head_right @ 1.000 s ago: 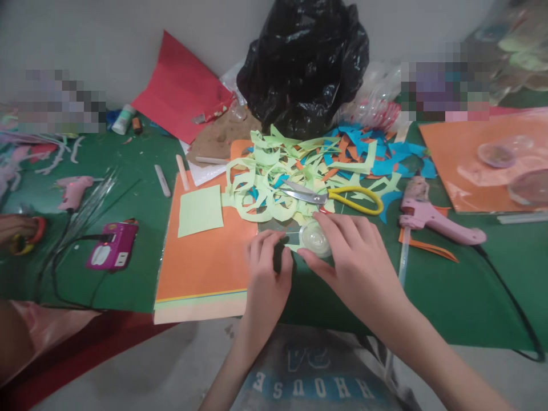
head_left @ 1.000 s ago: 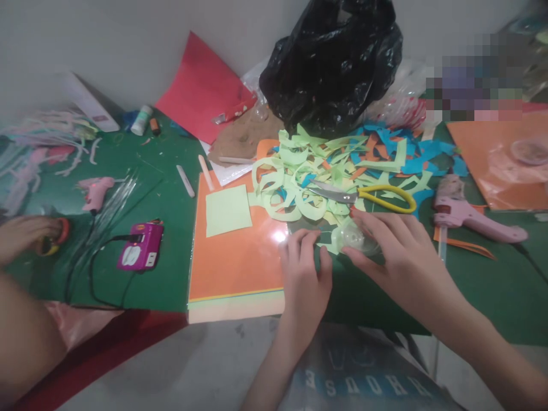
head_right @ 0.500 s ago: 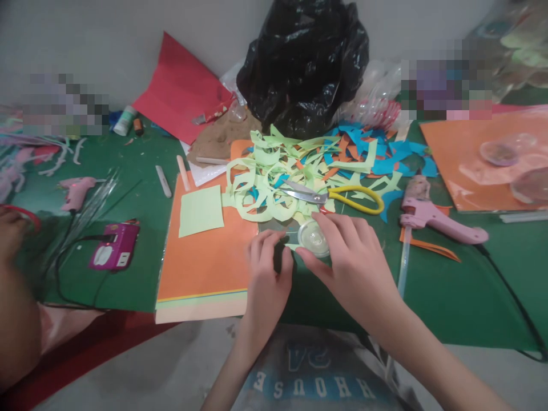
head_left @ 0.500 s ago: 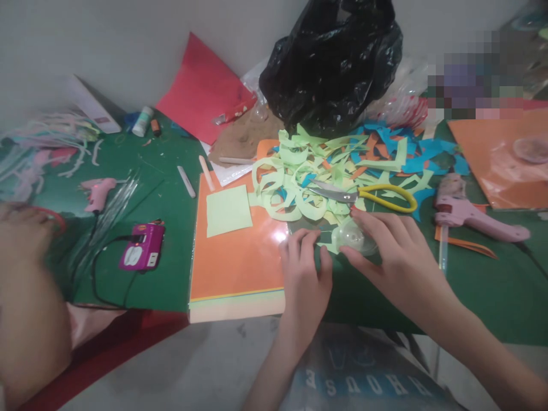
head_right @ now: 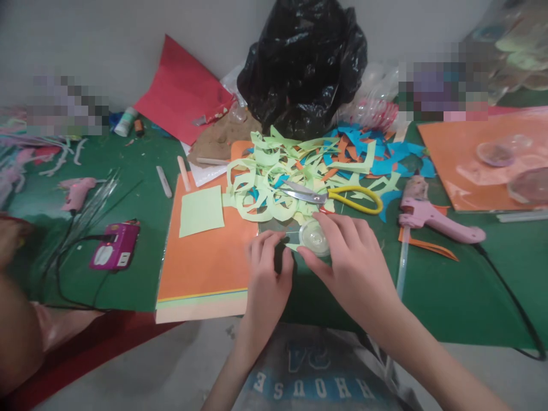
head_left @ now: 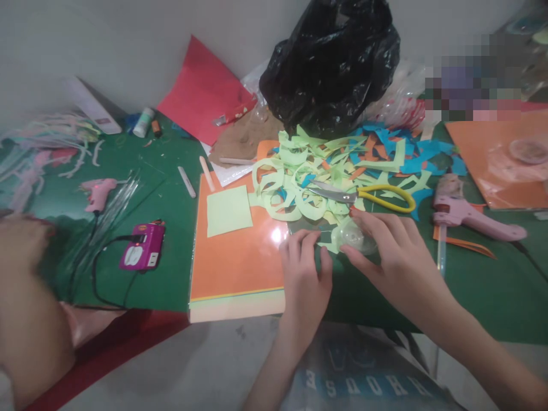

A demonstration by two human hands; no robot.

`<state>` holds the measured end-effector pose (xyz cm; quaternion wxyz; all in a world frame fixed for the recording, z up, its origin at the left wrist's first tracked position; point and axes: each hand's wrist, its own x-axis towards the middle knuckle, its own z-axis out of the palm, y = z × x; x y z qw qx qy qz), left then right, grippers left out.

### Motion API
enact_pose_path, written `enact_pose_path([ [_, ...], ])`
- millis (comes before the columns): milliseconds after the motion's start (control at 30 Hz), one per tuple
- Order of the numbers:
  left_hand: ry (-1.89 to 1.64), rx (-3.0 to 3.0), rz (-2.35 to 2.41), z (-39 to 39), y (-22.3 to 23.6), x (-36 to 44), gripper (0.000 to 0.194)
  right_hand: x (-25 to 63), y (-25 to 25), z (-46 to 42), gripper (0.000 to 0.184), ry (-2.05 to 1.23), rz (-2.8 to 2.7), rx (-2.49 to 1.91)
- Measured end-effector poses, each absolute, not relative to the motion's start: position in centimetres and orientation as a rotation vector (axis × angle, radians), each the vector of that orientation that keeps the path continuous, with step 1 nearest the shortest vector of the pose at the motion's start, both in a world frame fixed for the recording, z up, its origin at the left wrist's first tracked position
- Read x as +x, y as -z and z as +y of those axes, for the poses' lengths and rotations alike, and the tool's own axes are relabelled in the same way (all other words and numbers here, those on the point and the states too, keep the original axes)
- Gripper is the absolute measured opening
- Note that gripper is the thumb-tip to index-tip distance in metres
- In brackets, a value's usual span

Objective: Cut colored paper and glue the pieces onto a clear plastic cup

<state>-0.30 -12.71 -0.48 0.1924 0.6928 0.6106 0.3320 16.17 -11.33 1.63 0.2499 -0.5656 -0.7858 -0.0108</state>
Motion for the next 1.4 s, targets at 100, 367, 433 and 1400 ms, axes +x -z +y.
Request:
enact_pose_path([
  [100, -0.938, 1.99, 1.704, -12.7, 0.5, -0.2, 0.024, 16.1, -1.6, -11.4, 0.048, 0.051, -2.127, -1.549],
  [367, -0.732, 2.219, 1.672, -12.8, 0.6, 0.7, 0.036, 16.1, -1.5, -11.3, 0.05, 0.045, -2.123, -1.547],
  [433, -0.732, 2.257, 1.7, -12.6, 0.7, 0.9, 0.039, 16.2, -1.5, -11.3, 0.049, 0.043, -2.124, -1.543],
  [1400, -0.767, 2.315, 1.809, -11.6, 1.7, 2.0, 0.028, 15.6, -1.9, -11.5, 0.05, -0.023, -2.071, -1.688],
])
